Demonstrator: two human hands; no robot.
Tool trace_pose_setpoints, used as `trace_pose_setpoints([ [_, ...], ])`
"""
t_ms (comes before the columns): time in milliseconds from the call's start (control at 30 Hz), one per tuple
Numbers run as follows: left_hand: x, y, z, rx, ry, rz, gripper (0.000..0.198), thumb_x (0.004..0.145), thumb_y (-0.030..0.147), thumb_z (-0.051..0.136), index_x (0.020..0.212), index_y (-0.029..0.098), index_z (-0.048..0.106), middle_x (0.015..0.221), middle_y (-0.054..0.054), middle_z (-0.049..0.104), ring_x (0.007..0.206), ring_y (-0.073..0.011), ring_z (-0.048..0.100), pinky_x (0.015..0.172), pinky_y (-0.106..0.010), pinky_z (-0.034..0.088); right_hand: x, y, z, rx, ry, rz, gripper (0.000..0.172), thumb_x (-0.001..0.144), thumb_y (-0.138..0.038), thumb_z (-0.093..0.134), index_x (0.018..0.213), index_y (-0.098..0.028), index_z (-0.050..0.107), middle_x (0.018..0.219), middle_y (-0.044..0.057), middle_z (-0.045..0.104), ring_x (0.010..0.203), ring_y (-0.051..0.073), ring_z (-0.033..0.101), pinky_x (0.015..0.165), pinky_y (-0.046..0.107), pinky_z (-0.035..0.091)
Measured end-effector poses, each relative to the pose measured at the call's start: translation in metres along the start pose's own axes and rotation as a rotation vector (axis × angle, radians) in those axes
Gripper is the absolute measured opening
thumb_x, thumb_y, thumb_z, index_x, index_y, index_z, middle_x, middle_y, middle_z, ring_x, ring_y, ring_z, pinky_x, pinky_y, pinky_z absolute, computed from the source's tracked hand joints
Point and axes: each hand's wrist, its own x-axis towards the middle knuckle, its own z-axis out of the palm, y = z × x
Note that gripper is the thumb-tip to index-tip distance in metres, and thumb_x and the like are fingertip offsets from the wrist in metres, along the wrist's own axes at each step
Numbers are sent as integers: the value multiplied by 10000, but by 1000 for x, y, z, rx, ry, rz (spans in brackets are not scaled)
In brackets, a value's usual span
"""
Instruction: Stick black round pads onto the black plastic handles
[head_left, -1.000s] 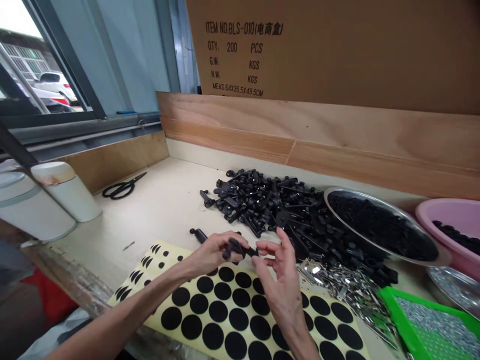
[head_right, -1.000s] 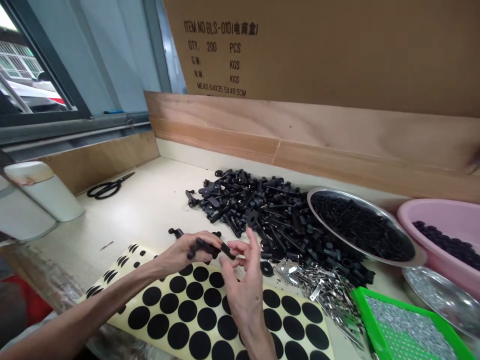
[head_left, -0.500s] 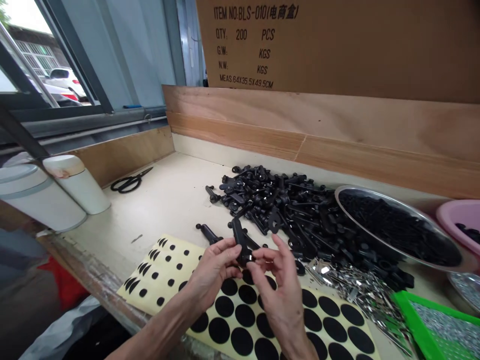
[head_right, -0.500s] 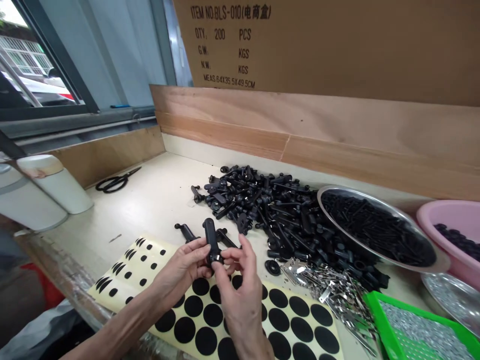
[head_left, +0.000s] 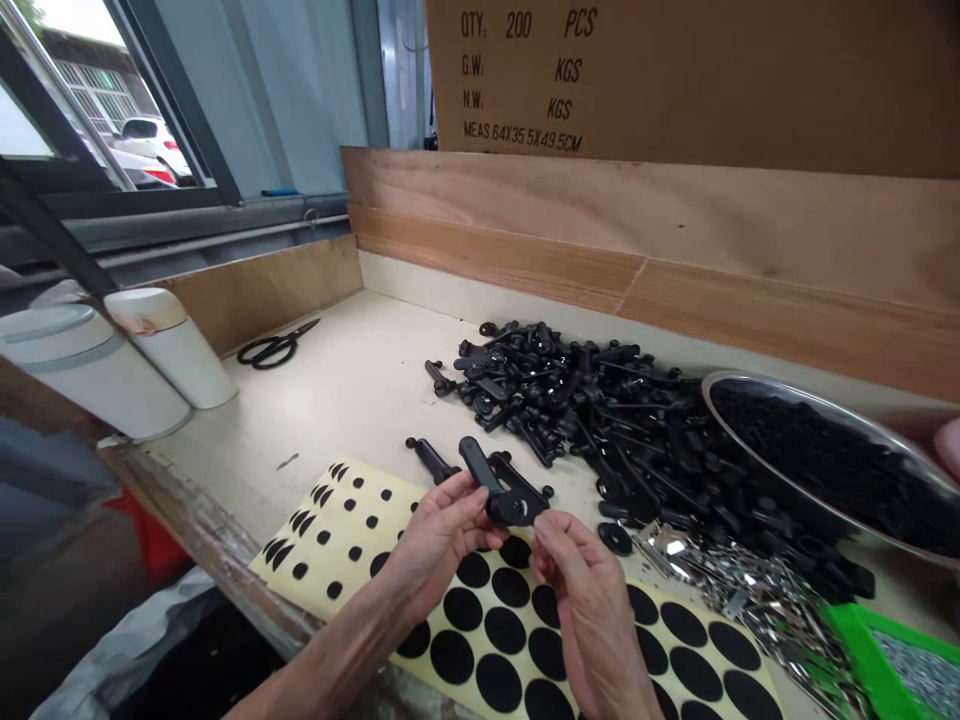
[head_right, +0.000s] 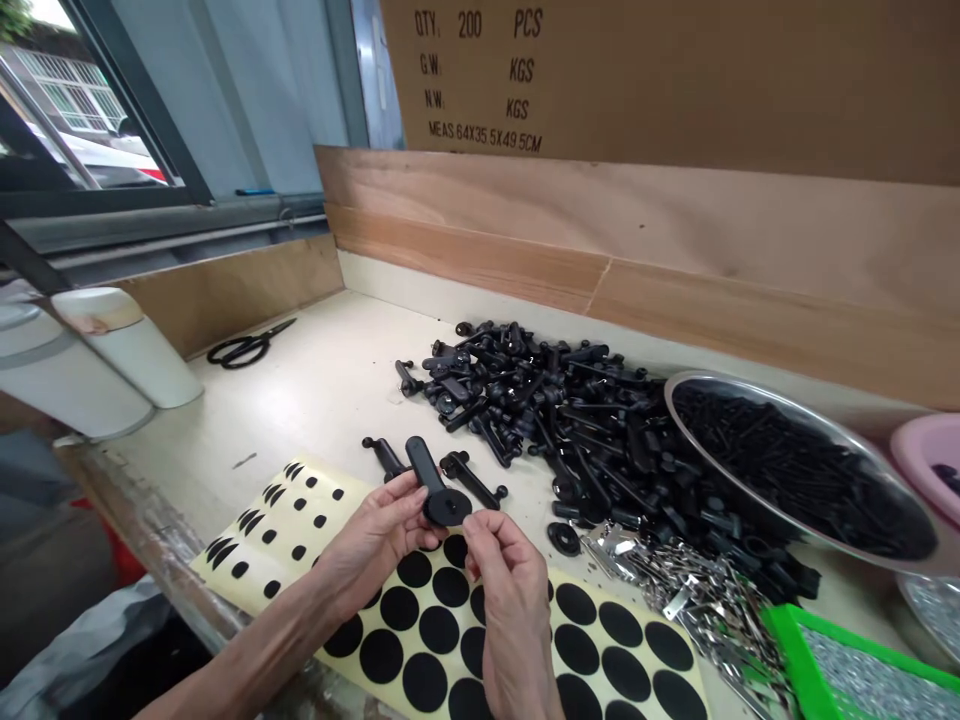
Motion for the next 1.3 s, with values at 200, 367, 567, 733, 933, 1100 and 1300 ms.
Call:
trace_pose_setpoints([
  [200,-1,-1,-1,-3,-3,18,216,801,249,708,971,126,656,873,-69,666,660,-107,602,614,-223,499,-1,4,1,-91,-16,10,296,790,-459,663,684,-191,597,601,-40,420,587,121,345,544,231,327],
  [367,-2,-3,-2,-14,-4,29,236,798,255,713,992,134,657,872,-66,660,681,-112,598,638,-239,499,1,4,0,-168,-20,-48,295,788,-472,660,706,-191,628,600,-36,461,578,123,368,560,238,348],
  [567,-2,-2,-2,0,-21,38,208,819,239,688,991,126,656,881,-67,659,682,-110,594,636,-237,491,1,1,1,-192,-10,-51,303,765,-476,682,694,-187,623,581,-39,459,566,118,367,538,231,337],
  [733,-4,-2,-3,0,-39,37,207,823,248,684,993,132,657,884,-68,663,692,-113,595,647,-240,485,3,2,1,-200,5,-48,307,756,-479,686,699,-183,624,580,-39,457,566,116,366,527,227,327],
  [933,-4,-1,-3,5,-32,35,225,803,261,705,987,137,665,871,-64,660,687,-118,593,650,-248,488,3,2,1,-221,19,-70,301,747,-477,688,698,-185,632,583,-33,474,556,122,385,516,233,330],
  [1100,-4,-1,-2,25,-38,41,200,838,232,661,1011,130,659,872,-63,651,700,-114,584,651,-241,489,4,4,1,-237,1,-95,302,774,-478,667,716,-184,626,606,-31,487,577,118,376,532,228,320],
  [1300,-5,1,0,41,-35,48,167,854,207,638,997,121,653,889,-70,652,711,-110,578,661,-239,487,5,6,-1,-269,0,-114,300,790,-477,654,720,-188,616,623,-33,482,593,118,360,542,227,316],
])
